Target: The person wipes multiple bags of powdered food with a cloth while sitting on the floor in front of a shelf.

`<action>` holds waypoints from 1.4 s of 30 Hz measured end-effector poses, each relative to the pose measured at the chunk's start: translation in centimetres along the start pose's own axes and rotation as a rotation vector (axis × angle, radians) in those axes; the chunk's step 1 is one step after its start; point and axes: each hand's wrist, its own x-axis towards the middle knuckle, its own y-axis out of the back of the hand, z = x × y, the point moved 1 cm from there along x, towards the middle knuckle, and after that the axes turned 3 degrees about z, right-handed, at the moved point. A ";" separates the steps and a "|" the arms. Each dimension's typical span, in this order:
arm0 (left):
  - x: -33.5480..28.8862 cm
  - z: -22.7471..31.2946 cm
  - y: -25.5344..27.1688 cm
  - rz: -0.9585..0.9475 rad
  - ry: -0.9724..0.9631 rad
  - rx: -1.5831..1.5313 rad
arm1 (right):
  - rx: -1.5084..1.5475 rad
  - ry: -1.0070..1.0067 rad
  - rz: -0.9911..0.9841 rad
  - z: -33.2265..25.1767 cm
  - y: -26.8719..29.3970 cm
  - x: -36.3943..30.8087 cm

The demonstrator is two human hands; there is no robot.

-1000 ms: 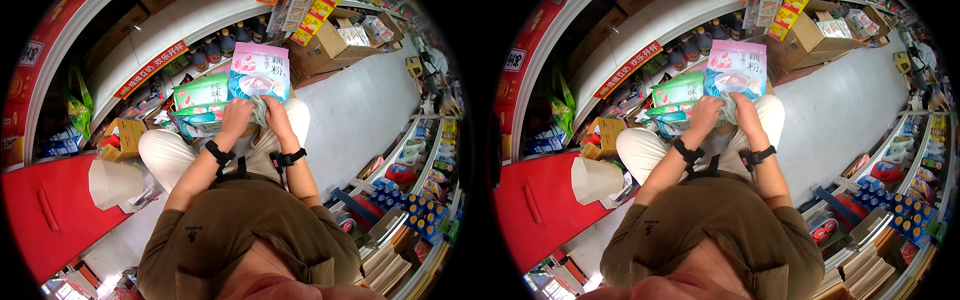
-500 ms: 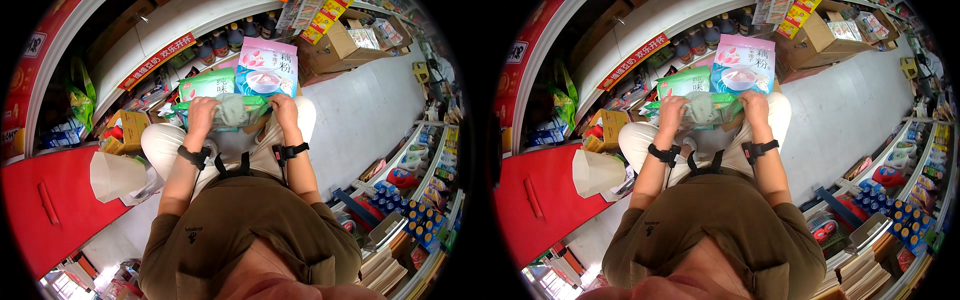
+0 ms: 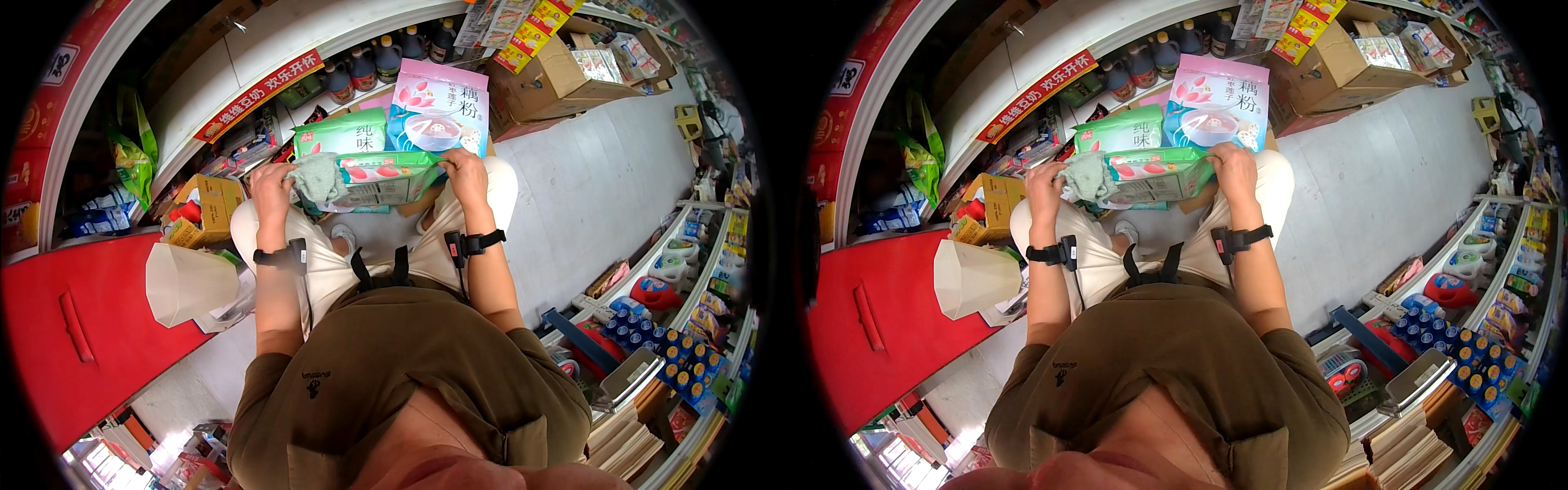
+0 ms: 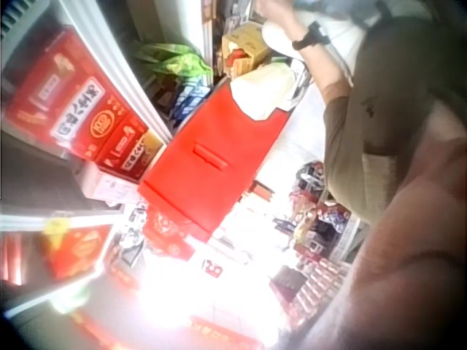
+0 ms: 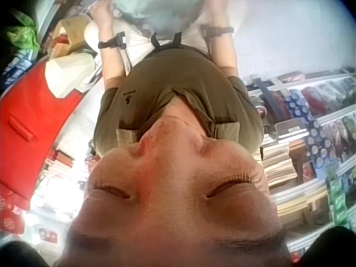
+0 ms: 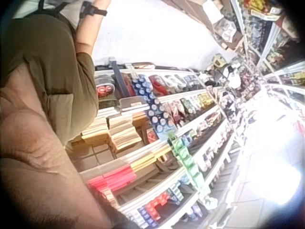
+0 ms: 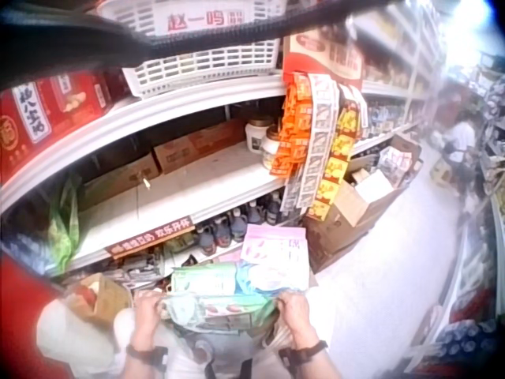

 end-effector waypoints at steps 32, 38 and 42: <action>3.5 18.3 -8.2 -0.471 -0.335 -0.261 | 0.104 0.151 -0.137 -1.1 0.5 -1.3; 3.7 17.6 -8.5 -0.491 -0.342 -0.220 | 0.061 0.008 -0.190 -1.6 1.2 -1.5; 3.6 16.1 -7.6 -0.446 -0.348 -0.175 | 0.031 0.009 -0.118 -1.2 1.1 -1.7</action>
